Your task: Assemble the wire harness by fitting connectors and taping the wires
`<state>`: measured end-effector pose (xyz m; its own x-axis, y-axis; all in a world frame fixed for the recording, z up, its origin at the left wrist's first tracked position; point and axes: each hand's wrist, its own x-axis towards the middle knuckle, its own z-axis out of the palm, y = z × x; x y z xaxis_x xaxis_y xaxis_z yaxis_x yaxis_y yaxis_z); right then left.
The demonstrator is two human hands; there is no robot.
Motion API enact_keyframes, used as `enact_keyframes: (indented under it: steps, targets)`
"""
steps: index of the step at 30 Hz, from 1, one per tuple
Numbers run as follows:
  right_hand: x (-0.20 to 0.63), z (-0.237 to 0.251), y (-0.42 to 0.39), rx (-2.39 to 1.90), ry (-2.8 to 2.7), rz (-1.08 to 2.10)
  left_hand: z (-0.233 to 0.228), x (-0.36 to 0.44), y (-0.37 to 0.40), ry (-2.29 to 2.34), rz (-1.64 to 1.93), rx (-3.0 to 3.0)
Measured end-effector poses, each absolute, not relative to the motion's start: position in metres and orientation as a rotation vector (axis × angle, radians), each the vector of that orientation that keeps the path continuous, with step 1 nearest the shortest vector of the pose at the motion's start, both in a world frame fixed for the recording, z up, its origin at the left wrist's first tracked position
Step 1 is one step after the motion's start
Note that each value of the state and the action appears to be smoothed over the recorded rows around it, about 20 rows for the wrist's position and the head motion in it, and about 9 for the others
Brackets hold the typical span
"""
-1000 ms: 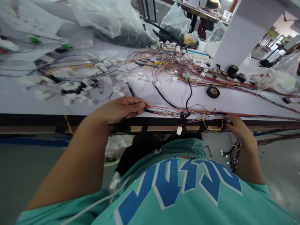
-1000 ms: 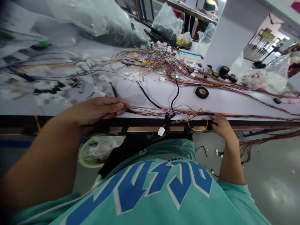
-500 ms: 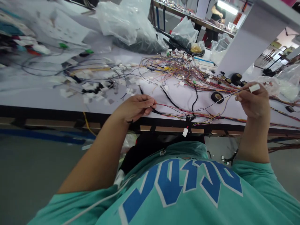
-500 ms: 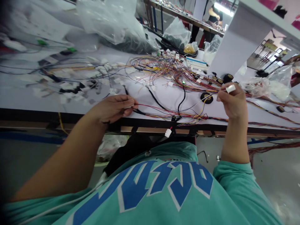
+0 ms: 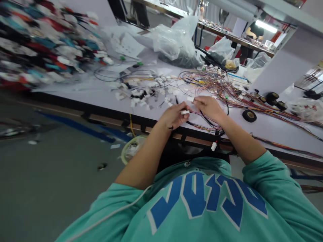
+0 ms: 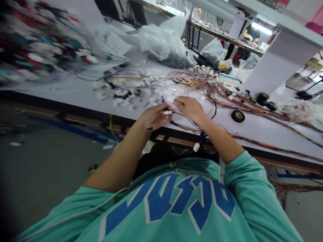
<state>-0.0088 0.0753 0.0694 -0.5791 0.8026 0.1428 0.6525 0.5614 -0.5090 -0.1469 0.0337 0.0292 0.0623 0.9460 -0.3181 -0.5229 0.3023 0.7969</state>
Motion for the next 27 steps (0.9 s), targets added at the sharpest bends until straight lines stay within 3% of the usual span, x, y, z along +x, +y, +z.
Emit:
enact_keyframes:
  steps: [12, 21, 27]
  targets:
    - [-0.033, 0.043, 0.047, -1.539, -2.726, 0.025, 0.006, -0.144, 0.039, 0.998, 1.176, 0.889]
    - [-0.008, 0.047, 0.062, -1.416, -2.801, 0.55, 0.011, -0.16, 0.046, 0.989, 1.107, 0.928]
    - [0.006, 0.038, 0.073, -1.381, -2.53, 1.125, 0.015, -0.163, 0.054, 1.0, 1.054, 0.959]
